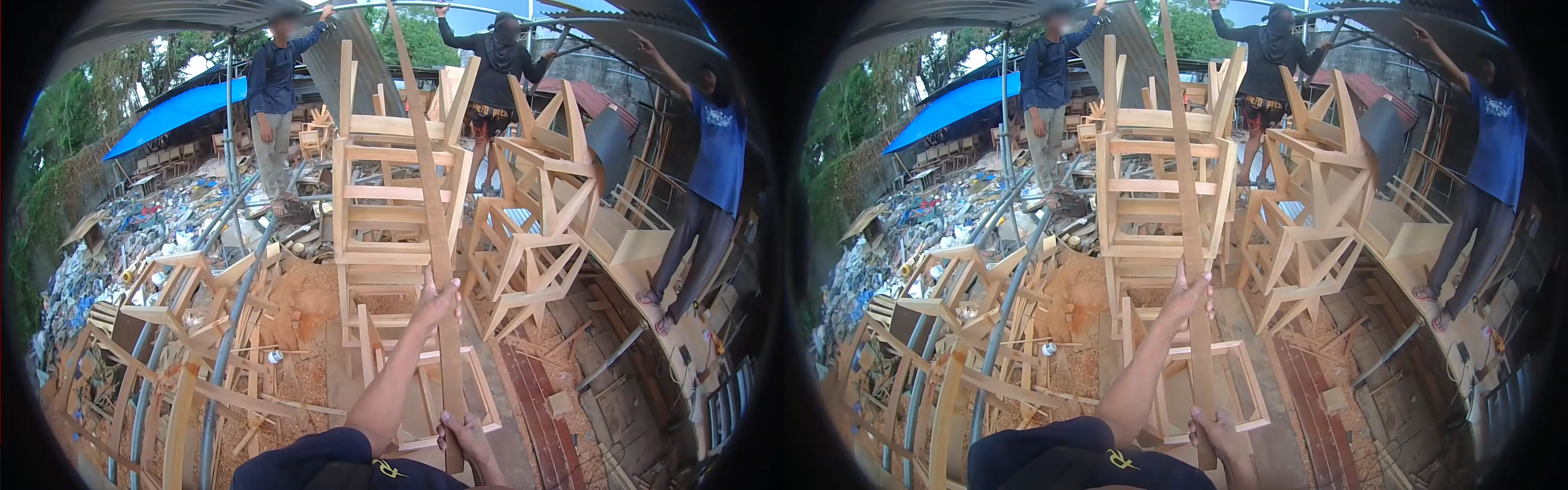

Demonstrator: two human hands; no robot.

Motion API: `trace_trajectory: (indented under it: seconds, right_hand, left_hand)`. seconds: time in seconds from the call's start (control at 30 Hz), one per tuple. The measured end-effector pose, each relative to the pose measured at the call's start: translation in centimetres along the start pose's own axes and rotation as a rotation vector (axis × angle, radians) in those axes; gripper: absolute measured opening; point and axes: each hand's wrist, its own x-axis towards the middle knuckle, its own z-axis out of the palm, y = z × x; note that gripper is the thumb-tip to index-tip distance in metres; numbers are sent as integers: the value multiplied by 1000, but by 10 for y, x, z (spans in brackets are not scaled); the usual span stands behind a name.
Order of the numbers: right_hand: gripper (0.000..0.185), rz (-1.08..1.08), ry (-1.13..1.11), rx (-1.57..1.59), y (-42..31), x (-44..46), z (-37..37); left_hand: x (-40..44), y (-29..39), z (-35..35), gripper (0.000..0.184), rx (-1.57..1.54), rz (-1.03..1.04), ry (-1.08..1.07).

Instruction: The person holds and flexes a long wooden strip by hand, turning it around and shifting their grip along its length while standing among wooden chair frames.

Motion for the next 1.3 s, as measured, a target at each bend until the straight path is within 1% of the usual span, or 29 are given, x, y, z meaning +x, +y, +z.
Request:
trace_trajectory:
  seconds: [0.07, 0.17, 0.27, 0.57, 0.87, 1.07, 1.17, 1.27, 1.3]
  right_hand:
    - [25, -3, 10, -2, 3, 1, -2]
    - [24, -21, 8, -6, 2, 1, -3]
    - [24, -26, 0, -15, 3, 4, -4]
    - [23, -40, -13, -22, 9, 6, -5]
    - [23, -65, 13, -69, 6, 5, 0]
    - [23, -65, 23, -90, 6, 3, 4]
    - [23, -69, 32, -94, 8, 2, 6]
    - [25, -68, 33, -78, 4, 1, 9]
    - [25, -71, 33, -66, 4, 0, 10]
  left_hand:
    - [-2, -1, 0, 65, 15, 6, -10]
    - [-2, -1, 0, 73, 27, -7, -8]
    - [-2, -1, -1, 76, 23, -2, -17]
    - [-6, 6, 2, 75, 25, -10, -13]
    - [-10, 9, 7, 62, -35, -5, 11]
    - [-10, 9, 4, 60, -45, -30, 8]
    - [-7, 5, -4, 66, -38, -51, -32]
    - [-13, 13, -2, 62, -65, -60, -47]
    - [-8, 8, -8, 62, -62, -42, -93]
